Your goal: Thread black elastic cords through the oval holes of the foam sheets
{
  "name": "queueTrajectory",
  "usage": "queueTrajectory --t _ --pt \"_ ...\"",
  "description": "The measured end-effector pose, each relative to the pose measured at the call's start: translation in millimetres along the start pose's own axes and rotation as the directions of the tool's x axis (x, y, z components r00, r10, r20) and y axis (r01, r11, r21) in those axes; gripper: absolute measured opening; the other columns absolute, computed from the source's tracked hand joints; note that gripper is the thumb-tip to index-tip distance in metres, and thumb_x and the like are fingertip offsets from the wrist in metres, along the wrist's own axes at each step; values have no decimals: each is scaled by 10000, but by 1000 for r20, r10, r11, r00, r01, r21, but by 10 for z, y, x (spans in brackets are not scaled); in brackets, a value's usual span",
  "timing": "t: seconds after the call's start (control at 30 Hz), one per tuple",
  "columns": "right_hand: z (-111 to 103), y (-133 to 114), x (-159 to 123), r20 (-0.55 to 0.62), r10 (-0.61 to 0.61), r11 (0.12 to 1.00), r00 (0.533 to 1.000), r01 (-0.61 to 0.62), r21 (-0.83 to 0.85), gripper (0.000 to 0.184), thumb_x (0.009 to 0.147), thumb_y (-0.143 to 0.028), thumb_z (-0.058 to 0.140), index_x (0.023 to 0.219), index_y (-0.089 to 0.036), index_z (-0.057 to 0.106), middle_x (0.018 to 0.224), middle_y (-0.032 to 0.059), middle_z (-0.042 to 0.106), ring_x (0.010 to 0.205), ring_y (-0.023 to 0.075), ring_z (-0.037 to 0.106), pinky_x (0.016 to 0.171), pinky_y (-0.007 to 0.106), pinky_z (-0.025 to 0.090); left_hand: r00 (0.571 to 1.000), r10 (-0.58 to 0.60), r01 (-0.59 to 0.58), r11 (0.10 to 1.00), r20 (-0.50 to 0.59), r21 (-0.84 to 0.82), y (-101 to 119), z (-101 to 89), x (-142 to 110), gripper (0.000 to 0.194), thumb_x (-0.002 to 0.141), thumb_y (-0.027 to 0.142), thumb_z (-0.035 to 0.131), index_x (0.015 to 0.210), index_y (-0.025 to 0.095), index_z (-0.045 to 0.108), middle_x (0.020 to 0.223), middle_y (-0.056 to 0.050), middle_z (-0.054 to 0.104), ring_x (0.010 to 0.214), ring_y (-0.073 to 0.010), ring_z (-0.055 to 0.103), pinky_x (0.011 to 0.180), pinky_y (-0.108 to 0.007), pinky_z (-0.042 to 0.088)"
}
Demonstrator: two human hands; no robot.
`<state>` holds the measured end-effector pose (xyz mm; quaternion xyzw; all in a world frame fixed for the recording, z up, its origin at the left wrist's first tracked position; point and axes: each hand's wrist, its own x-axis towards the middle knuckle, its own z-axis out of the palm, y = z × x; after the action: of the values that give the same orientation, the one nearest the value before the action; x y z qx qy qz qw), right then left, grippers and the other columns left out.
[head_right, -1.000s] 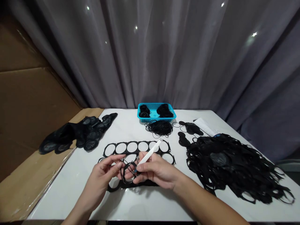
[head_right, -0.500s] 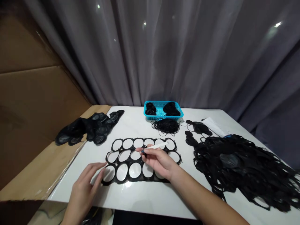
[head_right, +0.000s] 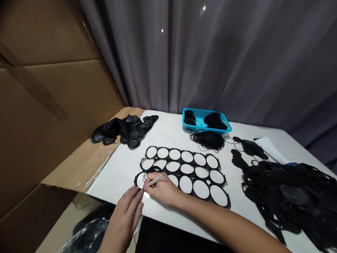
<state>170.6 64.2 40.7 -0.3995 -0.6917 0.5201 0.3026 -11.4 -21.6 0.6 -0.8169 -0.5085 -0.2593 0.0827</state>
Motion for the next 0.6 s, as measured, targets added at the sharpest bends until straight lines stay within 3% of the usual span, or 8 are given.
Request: queueTrajectory --t 0.33,0.43,0.5,0.53,0.6 --pt "37 100 -57 59 -160 947 985 170 -271 139 875 -107 570 768 -196 566 815 20 613 818 171 548 720 277 418 1000 23 -23 1000 -15 0 -15 47 -64 356 1002 210 486 1348 155 550 1303 -124 642 1245 -283 583 993 -443 532" --pt "60 83 -108 243 -290 815 926 372 -445 65 860 -142 591 854 -193 552 897 66 606 852 212 508 733 323 421 999 53 -53 998 -3 39 -29 71 -80 350 996 201 490 1329 122 565 1297 -139 648 1236 -298 585 987 -447 528" --pt "29 55 -66 342 -335 707 878 474 -524 133 806 -176 644 885 -193 539 954 90 610 866 237 490 744 352 416 998 67 -67 996 5 64 -29 85 -85 344 994 193 486 1315 107 576 1295 -149 648 1233 -304 585 994 -445 518" --pt "-18 43 -8 326 -353 679 877 480 -556 150 791 -185 649 888 -199 535 963 90 613 868 243 489 746 357 413 997 71 -71 995 8 73 -27 90 -86 344 994 186 481 1314 106 578 1293 -149 649 1237 -302 582 1004 -441 509" --pt "-193 39 180 159 -396 683 904 406 -608 65 833 -182 574 862 -212 524 937 78 612 865 242 493 758 358 403 997 77 -78 993 11 86 -24 99 -87 352 994 175 471 1324 113 576 1293 -142 651 1248 -294 575 1025 -427 490"
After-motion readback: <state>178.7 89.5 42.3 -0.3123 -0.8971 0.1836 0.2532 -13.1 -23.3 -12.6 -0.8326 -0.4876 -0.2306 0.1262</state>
